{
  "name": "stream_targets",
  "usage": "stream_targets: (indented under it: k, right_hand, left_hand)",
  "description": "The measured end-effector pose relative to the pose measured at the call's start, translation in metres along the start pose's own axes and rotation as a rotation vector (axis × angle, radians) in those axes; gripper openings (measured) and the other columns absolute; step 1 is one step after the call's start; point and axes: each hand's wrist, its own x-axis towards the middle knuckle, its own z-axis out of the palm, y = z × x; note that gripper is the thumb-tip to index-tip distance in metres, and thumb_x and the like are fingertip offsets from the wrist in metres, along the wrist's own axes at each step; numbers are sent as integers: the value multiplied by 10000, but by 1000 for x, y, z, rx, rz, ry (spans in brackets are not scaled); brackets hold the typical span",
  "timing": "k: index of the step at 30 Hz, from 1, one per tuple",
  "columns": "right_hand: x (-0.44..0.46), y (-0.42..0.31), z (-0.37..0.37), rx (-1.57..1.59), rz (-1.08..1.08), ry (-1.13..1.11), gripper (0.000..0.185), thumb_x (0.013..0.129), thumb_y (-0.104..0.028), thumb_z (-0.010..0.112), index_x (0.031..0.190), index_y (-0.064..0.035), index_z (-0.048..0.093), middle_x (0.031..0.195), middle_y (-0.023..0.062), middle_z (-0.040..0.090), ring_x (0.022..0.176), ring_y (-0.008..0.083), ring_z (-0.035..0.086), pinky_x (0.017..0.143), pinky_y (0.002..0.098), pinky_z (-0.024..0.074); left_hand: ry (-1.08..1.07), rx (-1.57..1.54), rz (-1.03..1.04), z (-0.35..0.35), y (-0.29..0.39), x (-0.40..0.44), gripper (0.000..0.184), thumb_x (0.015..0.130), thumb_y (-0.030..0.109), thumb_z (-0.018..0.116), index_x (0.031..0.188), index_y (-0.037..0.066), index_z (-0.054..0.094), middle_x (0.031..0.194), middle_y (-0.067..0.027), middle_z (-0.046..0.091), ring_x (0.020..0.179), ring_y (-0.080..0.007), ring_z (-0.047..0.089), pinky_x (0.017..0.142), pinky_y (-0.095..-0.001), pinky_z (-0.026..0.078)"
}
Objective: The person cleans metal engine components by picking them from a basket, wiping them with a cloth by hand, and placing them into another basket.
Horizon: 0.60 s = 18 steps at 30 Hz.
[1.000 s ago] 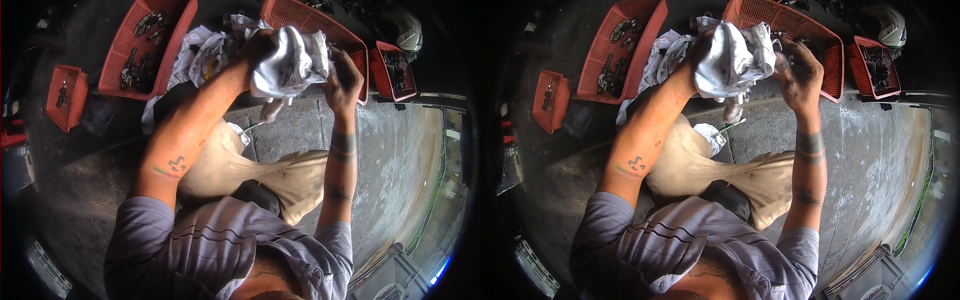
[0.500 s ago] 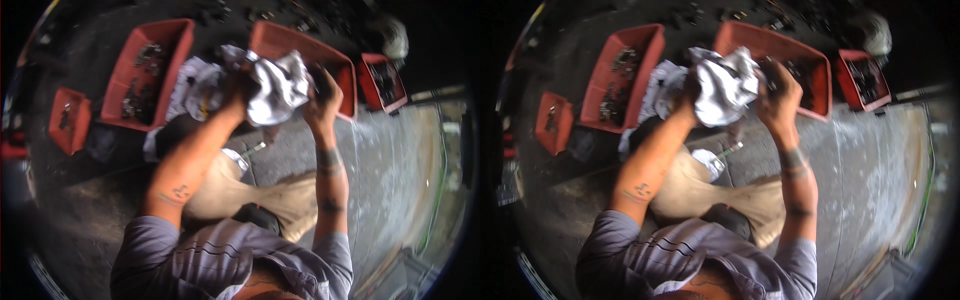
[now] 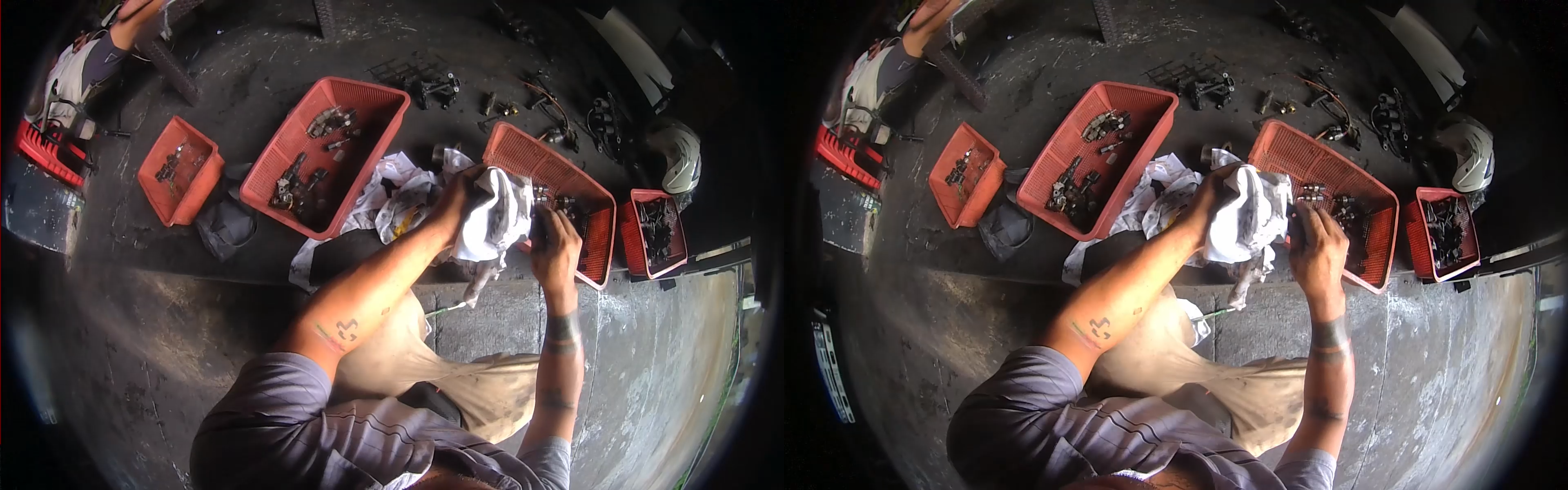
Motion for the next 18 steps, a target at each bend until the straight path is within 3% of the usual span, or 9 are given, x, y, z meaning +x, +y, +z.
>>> stream_targets:
  k: [3,6,8,10,12,14,15,16,18]
  right_hand:
    - [-2,-12,4,77,66,64,144,770,-59,643,898,2,615,757,151,608,616,332,588,554,375,472]
    - [-4,-15,14,405,304,97,152,813,-86,638,897,37,605,703,41,593,603,104,534,551,252,444]
    - [1,-16,12,547,475,74,149,851,-93,601,899,47,602,693,-7,558,651,57,483,566,214,419]
    - [6,-13,17,619,366,59,166,846,-90,600,927,54,604,754,39,579,634,87,518,561,237,425]
    - [14,-30,7,83,97,11,188,813,-60,618,960,57,605,830,119,579,637,178,568,585,273,451]
    - [18,-30,7,153,125,-2,240,793,-51,647,1007,50,606,884,180,566,750,290,602,644,348,476]
    - [17,-32,9,168,103,9,247,794,-55,648,1017,42,608,900,181,567,800,299,599,683,357,476]
    - [14,-32,11,180,86,21,254,794,-60,650,1027,35,610,916,182,567,849,308,596,722,367,476]
    - [6,-28,16,85,-26,61,325,796,-10,611,1114,41,573,972,184,591,921,339,590,859,376,459]
  left_hand:
    - [79,-57,20,4,9,-8,248,937,191,410,995,26,586,913,-62,613,838,-154,609,746,-308,513]
    - [-604,-446,63,-4,1,7,294,930,268,416,891,23,574,758,-89,598,755,-187,602,710,-330,506]
    - [-748,-385,209,14,16,-2,242,911,239,472,896,19,572,769,-114,598,742,-199,599,705,-342,502]
    - [-460,-177,153,-4,-6,-2,217,904,197,496,1008,15,554,868,-112,596,812,-202,595,729,-342,504]
    - [-98,143,178,5,-12,-1,328,906,159,508,1197,9,499,1041,-92,582,918,-178,584,782,-326,504]
    - [-73,14,15,20,9,-20,259,918,57,410,1158,31,504,985,-33,578,930,-122,556,837,-257,465]
    - [-253,-409,-67,9,-7,-2,285,934,115,421,1186,31,522,1074,-74,589,941,-119,561,787,-264,473]
    - [-55,109,131,13,-7,-4,305,944,112,376,1200,40,524,1100,-65,588,998,-135,549,846,-254,439]
    - [93,516,184,32,26,-26,330,948,122,355,1224,36,514,1146,-86,582,1048,-172,538,929,-292,402]
